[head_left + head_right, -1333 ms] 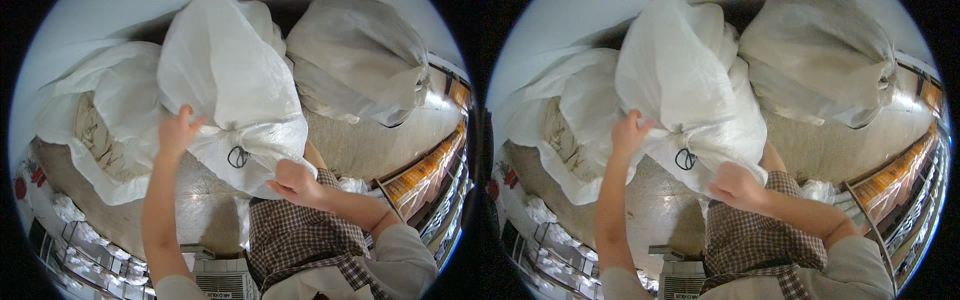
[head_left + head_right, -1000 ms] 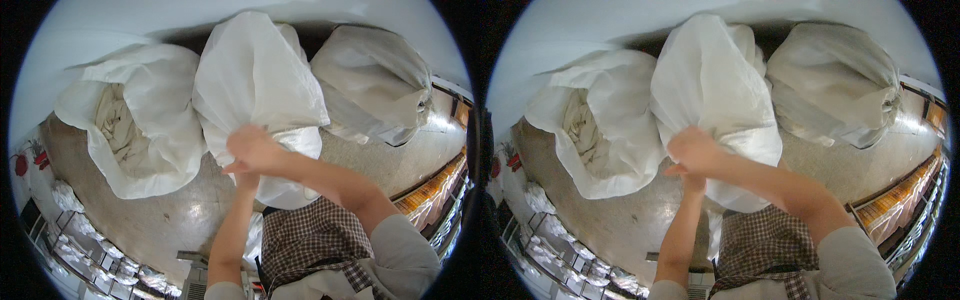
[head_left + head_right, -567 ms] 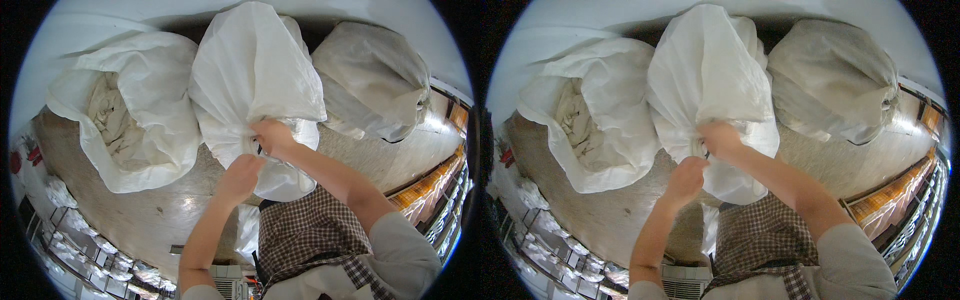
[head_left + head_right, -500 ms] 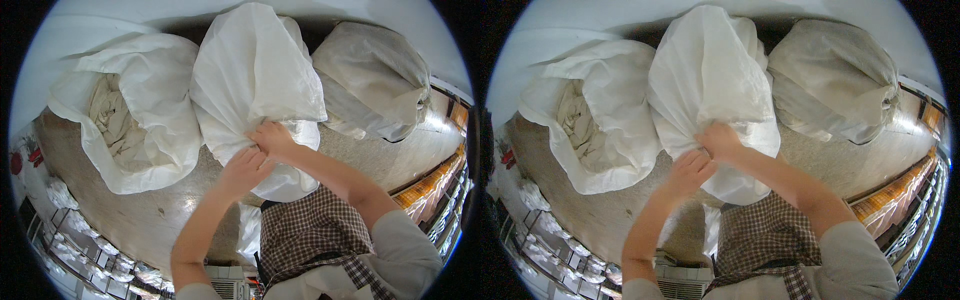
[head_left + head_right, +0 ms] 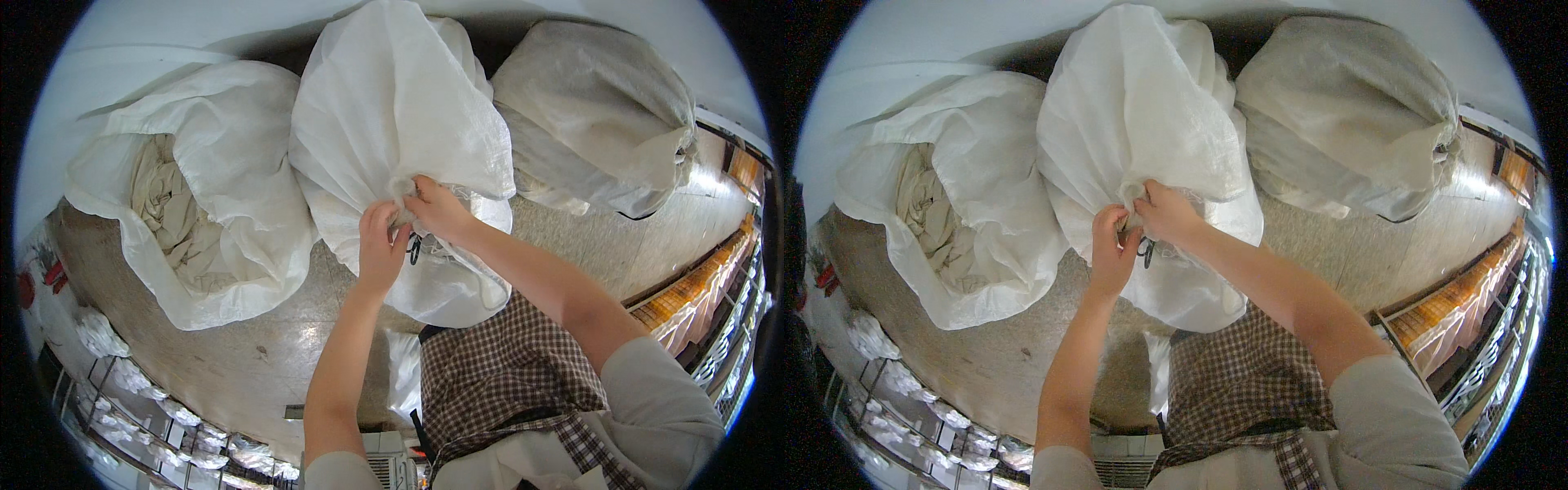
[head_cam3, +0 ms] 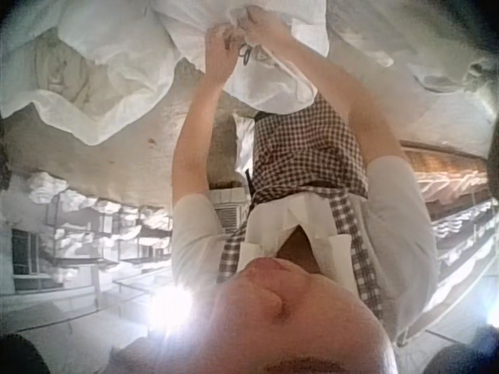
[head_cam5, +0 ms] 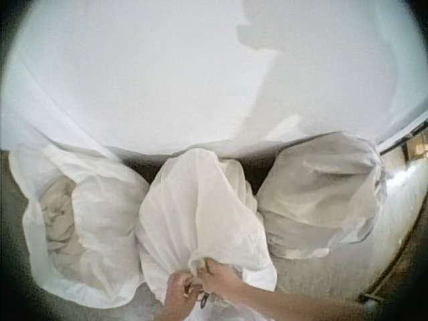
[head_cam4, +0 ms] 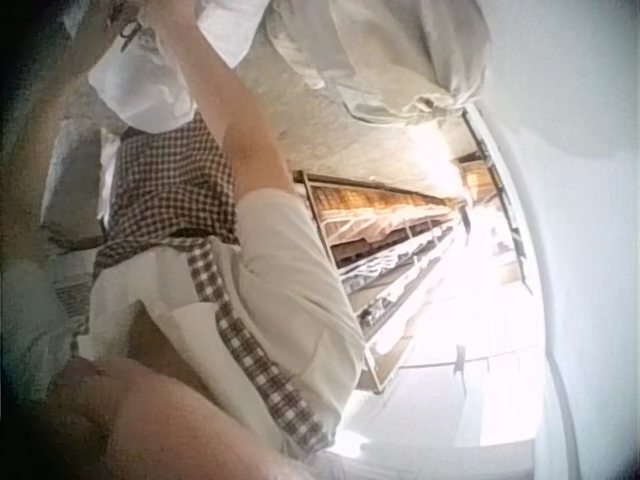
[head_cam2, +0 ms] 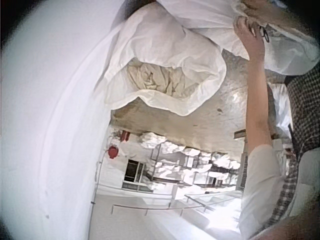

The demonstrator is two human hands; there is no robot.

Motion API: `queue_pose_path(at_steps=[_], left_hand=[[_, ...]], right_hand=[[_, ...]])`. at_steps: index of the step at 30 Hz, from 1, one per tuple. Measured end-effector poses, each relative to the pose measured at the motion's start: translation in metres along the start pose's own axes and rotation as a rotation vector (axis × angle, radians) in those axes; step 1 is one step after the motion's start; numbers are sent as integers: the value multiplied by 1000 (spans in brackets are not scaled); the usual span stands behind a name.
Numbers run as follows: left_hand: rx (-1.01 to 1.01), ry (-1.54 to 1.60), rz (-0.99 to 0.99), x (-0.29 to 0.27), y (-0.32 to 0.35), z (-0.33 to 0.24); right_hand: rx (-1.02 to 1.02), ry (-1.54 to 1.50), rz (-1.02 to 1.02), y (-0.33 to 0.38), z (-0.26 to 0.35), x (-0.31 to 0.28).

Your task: The person gathers white and black slippers from bins, places them into a large white sack, ties the sack shut, and then writes on a clipboard. The person then moves the sack and continues handling slippers from the bins.

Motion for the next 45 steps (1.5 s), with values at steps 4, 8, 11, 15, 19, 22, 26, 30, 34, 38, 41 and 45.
queue_pose_path(at_steps=[4, 8, 11, 15, 19, 22, 26, 30, 34, 38, 41, 45], left_hand=[[277, -315, 185, -18, -12, -14], [248, -474, 405, -25, -27, -21], [206, -496, 518, -27, -38, -30], [29, -569, 825, -35, -52, -31], [7, -392, 774, -40, -52, -22], [142, -356, 292, -46, -25, -20], [-554, -210, -83, -49, 33, -32], [-532, 94, 39, -10, 54, -54], [-570, 84, -88, 20, 45, -49], [-538, -187, -10, 19, 44, -31], [-291, -259, -55, 13, 44, -23], [-111, -309, -84, 7, 50, -27]], right_hand=[[15, 76, 17, 5, 3, -3], [-94, 205, 100, 37, 4, -5], [-366, 476, -20, 48, 7, 3], [-391, 333, -109, 47, 4, 10], [-566, 430, -192, 46, 2, 11], [-490, 424, -165, 41, 6, 10], [-324, 421, 67, 25, 22, 1], [-217, 575, 575, 7, 36, -12], [75, 403, 638, -9, 46, -7], [-10, 564, 481, -19, 67, 5], [97, 606, 570, -21, 79, 3], [-107, 781, 591, -13, 79, 5]])
Point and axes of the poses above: each hand's wrist, its own y-axis away from the middle knuckle, its own x-axis out of the palm, z = x × y, the point moved 1 cm from there along -y, towards the middle knuckle, and after that the axes turned 1 degree about x, right-handed, at the moved point
